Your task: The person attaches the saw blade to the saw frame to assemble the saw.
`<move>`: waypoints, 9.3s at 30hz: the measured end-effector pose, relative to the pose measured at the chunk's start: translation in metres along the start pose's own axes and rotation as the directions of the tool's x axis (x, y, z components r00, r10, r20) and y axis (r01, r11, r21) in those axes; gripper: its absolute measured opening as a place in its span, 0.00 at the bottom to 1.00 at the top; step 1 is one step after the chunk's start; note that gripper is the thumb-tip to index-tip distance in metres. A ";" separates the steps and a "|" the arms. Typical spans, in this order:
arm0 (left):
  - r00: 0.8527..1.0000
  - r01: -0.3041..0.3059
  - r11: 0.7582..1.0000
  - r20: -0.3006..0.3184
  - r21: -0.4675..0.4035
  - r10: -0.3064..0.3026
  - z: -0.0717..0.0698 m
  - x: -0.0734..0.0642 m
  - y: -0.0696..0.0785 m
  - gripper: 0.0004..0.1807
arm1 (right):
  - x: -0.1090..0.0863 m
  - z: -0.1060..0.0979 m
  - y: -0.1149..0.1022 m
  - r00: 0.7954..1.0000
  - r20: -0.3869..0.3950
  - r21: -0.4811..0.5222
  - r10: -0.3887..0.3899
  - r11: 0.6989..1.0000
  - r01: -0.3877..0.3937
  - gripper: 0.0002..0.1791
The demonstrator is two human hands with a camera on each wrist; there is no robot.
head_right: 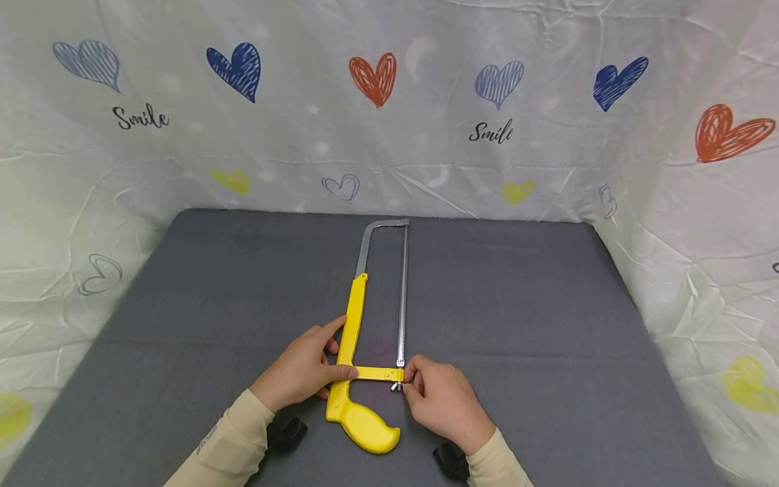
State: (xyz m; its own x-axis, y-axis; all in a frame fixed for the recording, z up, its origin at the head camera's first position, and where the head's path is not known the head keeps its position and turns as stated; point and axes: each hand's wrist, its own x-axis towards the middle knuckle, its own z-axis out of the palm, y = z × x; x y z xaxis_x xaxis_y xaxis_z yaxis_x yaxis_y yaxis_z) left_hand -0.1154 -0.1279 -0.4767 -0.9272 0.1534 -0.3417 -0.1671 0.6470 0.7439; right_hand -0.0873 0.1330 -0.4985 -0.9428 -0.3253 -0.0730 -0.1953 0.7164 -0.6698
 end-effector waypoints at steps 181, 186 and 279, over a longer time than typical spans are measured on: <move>1.000 0.019 1.000 0.001 0.014 -0.019 0.002 0.006 -0.005 0.57 | 0.000 0.005 0.002 0.998 -0.027 0.028 0.057 0.998 -0.056 0.09; 1.000 0.024 1.000 0.008 0.014 -0.024 0.002 0.006 -0.004 0.57 | 0.000 0.005 0.000 0.991 -0.017 0.043 0.130 0.991 -0.129 0.16; 1.000 0.012 1.000 0.007 0.003 -0.012 -0.001 0.000 0.000 0.57 | 0.001 0.003 -0.001 0.998 -0.005 0.084 0.062 0.995 -0.061 0.08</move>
State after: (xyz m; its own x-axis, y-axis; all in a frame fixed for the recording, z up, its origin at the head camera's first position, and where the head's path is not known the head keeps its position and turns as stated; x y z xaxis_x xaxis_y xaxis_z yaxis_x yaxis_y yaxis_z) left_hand -0.1155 -0.1284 -0.4759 -0.9228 0.1511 -0.3544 -0.1770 0.6509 0.7382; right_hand -0.0874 0.1299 -0.5003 -0.9544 -0.2772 -0.1103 -0.1140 0.6806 -0.7237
